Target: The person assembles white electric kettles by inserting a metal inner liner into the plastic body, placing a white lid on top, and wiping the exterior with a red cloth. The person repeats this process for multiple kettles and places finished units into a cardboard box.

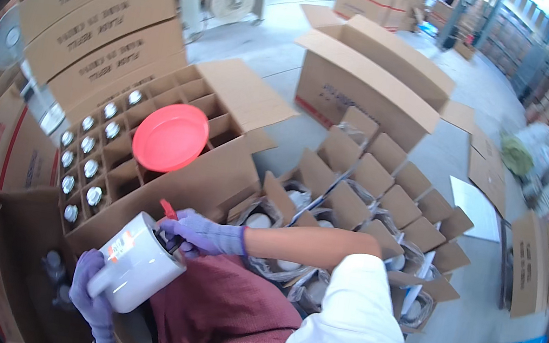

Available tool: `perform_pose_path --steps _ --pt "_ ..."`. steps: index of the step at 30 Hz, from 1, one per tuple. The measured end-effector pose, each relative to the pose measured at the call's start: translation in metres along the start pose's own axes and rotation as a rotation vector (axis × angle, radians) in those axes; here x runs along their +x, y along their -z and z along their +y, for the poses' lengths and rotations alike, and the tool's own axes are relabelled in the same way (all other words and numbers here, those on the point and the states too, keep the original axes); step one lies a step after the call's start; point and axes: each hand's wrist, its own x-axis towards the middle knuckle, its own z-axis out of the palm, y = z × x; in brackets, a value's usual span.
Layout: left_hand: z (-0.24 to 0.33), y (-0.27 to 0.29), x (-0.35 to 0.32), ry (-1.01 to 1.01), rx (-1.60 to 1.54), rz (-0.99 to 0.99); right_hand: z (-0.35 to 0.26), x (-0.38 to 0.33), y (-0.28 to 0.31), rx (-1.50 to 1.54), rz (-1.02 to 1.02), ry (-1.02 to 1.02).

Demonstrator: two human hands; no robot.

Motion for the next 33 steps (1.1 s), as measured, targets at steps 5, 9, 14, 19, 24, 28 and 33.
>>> perform_pose_path --steps 5,9,14,19,24,28,33 --pt "0.028 -0.010 0.027 -0.199 0.130 -0.051 -0.006 0.018 0.024 0.288 -0.082 -0.155" --pt "-0.015 -0.008 0.028 0.434 -0.474 -0.036 -0.054 0.015 0.031 0.419 -0.137 0.219" --pt "-0.014 0.006 0.014 0.449 -0.336 -0.117 -0.084 -0.001 0.014 -0.582 -0.161 0.860" --pt "-0.033 -0.012 0.007 0.575 -1.012 -0.034 -0.099 -0.016 0.000 -0.964 -0.290 1.349" --pt "-0.065 0.000 0.002 0.584 -0.815 -0.129 -0.110 -0.054 -0.006 -1.274 -0.182 1.448" --pt "-0.052 0.004 0.003 0.716 -0.818 -0.191 -0.112 -0.059 -0.016 -1.422 -0.267 1.450" --pt "-0.035 0.015 0.003 0.624 -0.616 -0.241 -0.107 -0.062 -0.016 -1.427 -0.482 1.131"
